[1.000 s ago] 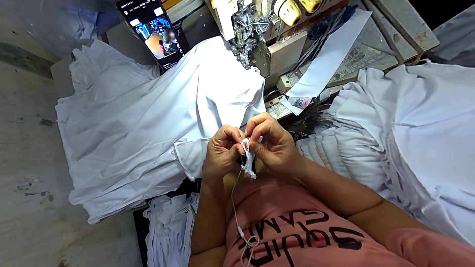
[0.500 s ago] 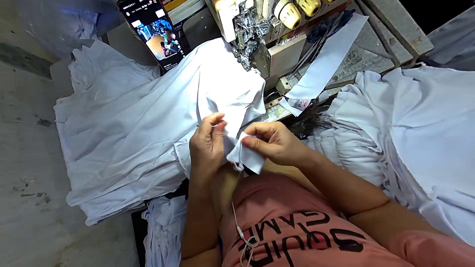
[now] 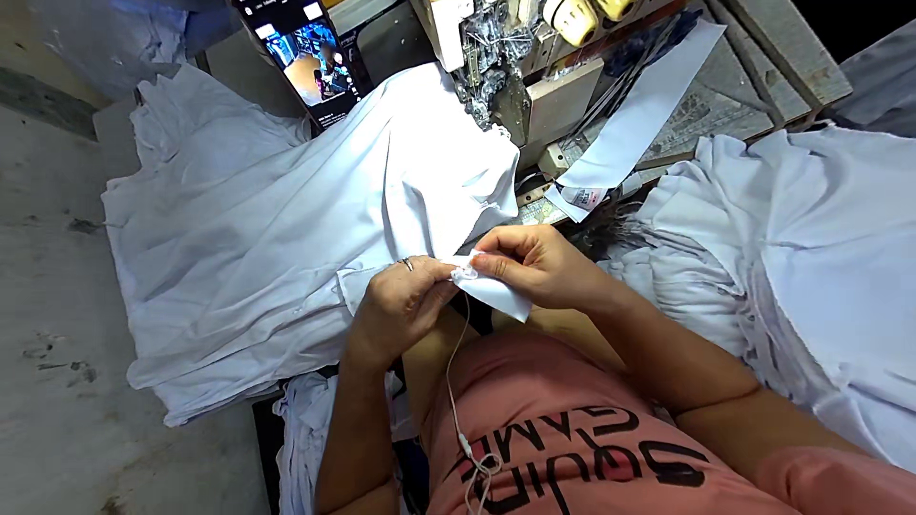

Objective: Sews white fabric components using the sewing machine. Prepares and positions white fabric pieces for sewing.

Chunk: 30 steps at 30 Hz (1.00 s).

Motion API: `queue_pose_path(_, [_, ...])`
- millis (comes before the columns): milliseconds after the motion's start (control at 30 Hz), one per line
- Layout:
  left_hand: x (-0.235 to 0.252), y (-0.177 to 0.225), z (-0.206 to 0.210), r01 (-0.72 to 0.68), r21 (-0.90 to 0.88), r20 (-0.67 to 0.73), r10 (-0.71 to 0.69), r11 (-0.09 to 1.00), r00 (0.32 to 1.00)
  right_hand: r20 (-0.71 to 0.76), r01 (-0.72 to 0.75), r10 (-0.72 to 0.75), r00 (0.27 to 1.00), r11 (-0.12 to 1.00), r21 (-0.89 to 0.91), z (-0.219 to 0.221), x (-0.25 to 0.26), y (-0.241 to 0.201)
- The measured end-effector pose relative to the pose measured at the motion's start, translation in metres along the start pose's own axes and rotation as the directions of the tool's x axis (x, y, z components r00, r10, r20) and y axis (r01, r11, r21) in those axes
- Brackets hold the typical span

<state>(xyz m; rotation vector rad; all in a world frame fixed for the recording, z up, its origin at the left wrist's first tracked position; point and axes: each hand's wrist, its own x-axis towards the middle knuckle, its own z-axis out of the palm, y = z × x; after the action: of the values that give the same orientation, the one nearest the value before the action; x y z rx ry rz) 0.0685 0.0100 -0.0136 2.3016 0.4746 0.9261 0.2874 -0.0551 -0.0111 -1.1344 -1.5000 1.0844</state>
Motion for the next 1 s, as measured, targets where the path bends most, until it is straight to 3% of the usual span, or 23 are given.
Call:
queue_pose_path(133, [0.009, 0.002, -0.012, 0.019, 0.029, 0.164, -0.024, 0.999, 0.986, 0.193, 0.127, -0.12, 0.974, 0.992, -0.022, -0.005, 0.002, -0.004])
queue_pose_path(233, [0.011, -0.007, -0.007, 0.057, -0.183, 0.222, -0.015, 0.981, 0.975, 0.29, 0.152, -0.159, 0.944, 0.987, 0.048, -0.009, 0.003, -0.009])
queue_pose_path(333, [0.008, -0.017, 0.011, 0.138, -0.547, 0.238, -0.004, 0.826, 0.971, 0.331, 0.152, -0.153, 0.931, 0.988, 0.03, -0.012, 0.002, -0.012])
queue_pose_path(433, [0.002, -0.016, 0.028, 0.256, -0.727, 0.259, -0.091, 0.637, 0.962, 0.34, 0.143, -0.135, 0.931, 0.99, 0.002, -0.014, 0.001, -0.012])
queue_pose_path(667, [-0.006, -0.001, 0.038, 0.283, -0.849, 0.229, -0.173, 0.445, 0.958, 0.353, 0.181, -0.171, 0.92, 0.984, 0.007, -0.015, -0.001, -0.015])
queue_pose_path(800, [-0.01, 0.001, 0.038, 0.35, -0.877, 0.312, -0.162, 0.328, 0.936, 0.395, 0.19, -0.173, 0.902, 0.982, -0.003, -0.014, -0.001, -0.019])
queue_pose_path(900, [-0.011, 0.002, 0.039, 0.35, -0.883, 0.313, -0.164, 0.312, 0.935, 0.404, 0.209, -0.186, 0.895, 0.978, -0.011, -0.013, -0.001, -0.018])
queue_pose_path(1000, [-0.011, 0.005, 0.04, 0.286, -0.903, 0.221, -0.224, 0.32, 0.949, 0.35, 0.219, -0.189, 0.918, 0.975, -0.048, -0.012, -0.003, -0.019])
